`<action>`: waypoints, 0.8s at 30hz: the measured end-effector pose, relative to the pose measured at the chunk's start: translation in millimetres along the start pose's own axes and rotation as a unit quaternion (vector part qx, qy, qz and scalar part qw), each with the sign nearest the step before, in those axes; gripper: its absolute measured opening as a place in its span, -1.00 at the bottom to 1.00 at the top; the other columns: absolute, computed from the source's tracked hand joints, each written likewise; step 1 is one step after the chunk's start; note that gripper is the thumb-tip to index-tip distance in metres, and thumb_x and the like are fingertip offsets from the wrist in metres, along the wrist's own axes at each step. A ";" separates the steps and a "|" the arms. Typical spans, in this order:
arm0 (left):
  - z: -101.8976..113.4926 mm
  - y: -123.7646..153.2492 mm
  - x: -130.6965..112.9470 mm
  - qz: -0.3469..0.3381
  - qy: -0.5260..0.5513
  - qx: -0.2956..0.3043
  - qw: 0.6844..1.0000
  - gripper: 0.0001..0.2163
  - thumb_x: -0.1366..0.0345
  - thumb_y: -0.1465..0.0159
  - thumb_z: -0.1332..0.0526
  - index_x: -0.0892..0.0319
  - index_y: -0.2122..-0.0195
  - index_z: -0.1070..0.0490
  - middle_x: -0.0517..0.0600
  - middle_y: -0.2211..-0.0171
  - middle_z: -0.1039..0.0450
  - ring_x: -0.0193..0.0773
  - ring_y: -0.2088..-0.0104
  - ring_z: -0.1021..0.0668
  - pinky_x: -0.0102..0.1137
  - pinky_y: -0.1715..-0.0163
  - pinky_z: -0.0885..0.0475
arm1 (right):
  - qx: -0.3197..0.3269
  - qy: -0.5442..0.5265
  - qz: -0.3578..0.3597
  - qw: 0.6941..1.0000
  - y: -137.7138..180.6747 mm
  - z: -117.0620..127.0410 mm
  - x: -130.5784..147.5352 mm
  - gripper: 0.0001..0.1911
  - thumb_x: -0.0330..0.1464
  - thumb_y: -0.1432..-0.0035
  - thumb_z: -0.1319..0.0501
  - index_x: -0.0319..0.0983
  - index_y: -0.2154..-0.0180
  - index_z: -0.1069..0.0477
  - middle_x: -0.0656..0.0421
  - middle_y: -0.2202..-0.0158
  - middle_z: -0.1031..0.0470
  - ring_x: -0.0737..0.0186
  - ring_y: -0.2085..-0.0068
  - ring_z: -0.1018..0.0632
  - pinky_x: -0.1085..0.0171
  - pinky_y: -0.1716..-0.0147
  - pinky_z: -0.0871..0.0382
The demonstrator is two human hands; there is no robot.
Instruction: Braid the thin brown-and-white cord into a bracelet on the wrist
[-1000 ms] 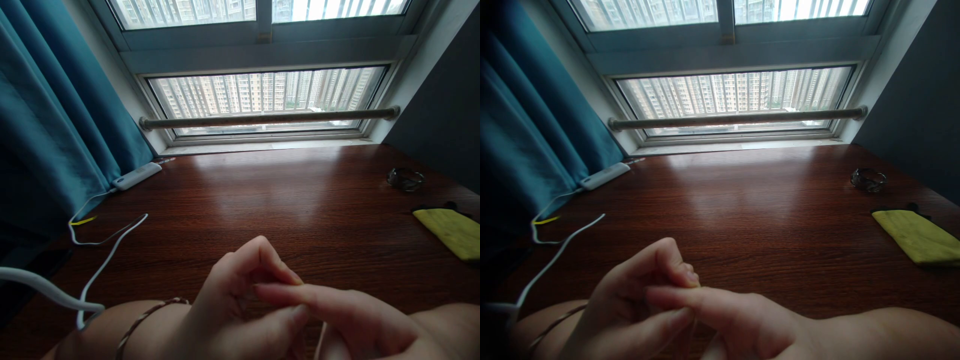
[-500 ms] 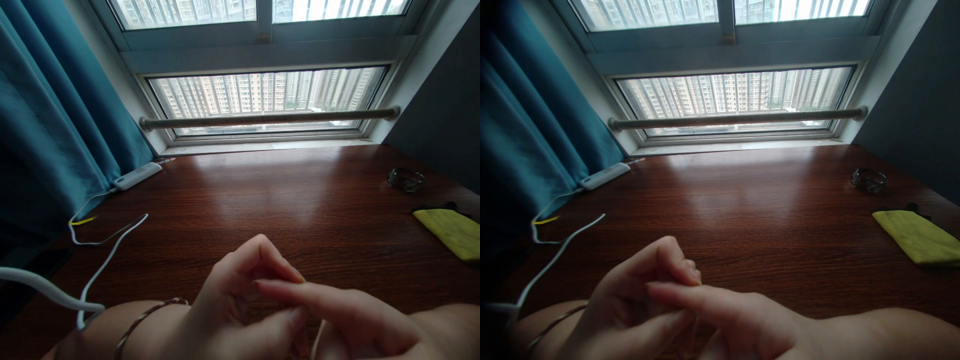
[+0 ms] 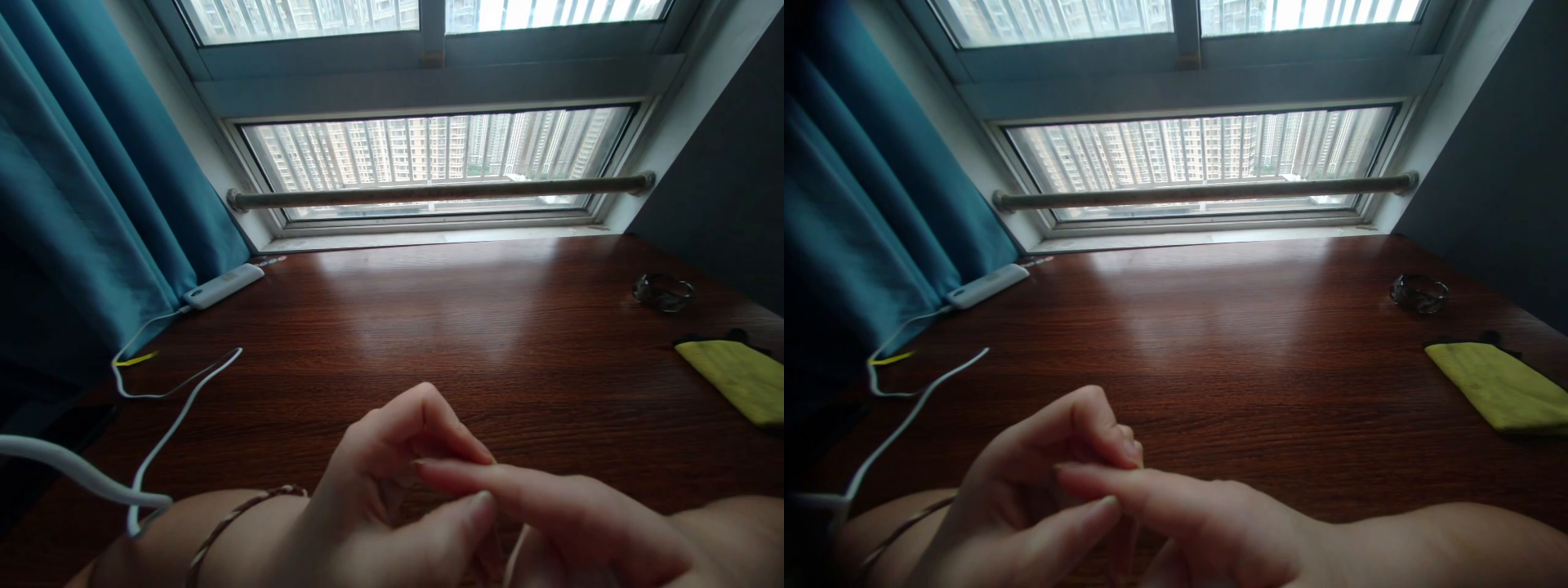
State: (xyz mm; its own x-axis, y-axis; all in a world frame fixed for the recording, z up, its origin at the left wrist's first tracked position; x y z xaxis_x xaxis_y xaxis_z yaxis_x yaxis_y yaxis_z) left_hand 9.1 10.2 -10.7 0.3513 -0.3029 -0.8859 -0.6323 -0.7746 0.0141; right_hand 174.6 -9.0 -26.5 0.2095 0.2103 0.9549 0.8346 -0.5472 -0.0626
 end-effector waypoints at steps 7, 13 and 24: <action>-1.3 0.7 -1.2 0.001 0.000 -0.001 1.000 -0.94 0.40 -0.25 -0.19 0.14 0.28 -0.32 -0.11 0.46 -0.42 -0.50 0.48 -0.43 -0.59 0.46 -0.35 | -0.012 -0.048 -0.013 0.999 5.4 3.8 -4.7 -0.44 -0.49 -0.19 0.12 -0.02 -0.20 -0.02 0.34 -0.14 -0.27 0.37 -0.10 -0.34 0.35 0.07 -0.24; -1.7 -0.3 -1.7 0.003 0.002 0.006 1.000 -0.94 0.40 -0.26 -0.18 0.12 0.28 -0.33 -0.12 0.44 -0.41 -0.50 0.47 -0.42 -0.60 0.45 -0.33 | 0.008 -0.084 -0.046 0.995 -2.2 1.9 -12.3 -0.42 -0.17 -0.27 0.06 -0.18 -0.26 0.12 0.17 0.12 -0.51 0.43 0.08 -0.50 0.54 0.22 -0.33; 1.5 -0.3 3.0 -0.019 -0.074 -0.006 0.997 -0.90 0.40 -0.24 -0.20 0.07 0.26 -0.32 -0.14 0.45 -0.42 -0.50 0.48 -0.44 -0.62 0.46 -0.35 | -0.030 -0.041 -0.004 0.999 -7.2 -5.1 -6.6 -0.47 -0.15 -0.23 0.12 -0.06 -0.22 0.02 0.20 0.07 -0.48 0.43 0.08 -0.48 0.57 0.33 -0.26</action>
State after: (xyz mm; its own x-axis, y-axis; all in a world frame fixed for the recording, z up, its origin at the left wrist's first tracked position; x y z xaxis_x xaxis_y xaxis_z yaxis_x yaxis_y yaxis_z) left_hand 9.3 10.4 -14.1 0.2683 -0.1883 -0.9447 -0.6122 -0.7906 -0.0163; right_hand 164.6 -10.6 -30.9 0.2456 0.2789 0.9284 0.8047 -0.5926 -0.0349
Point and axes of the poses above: each hand's wrist, its own y-axis away from the middle knuckle, its own z-axis out of the back of the hand, x = y × z, the point moved 2 cm from there along -y, towards the middle knuckle
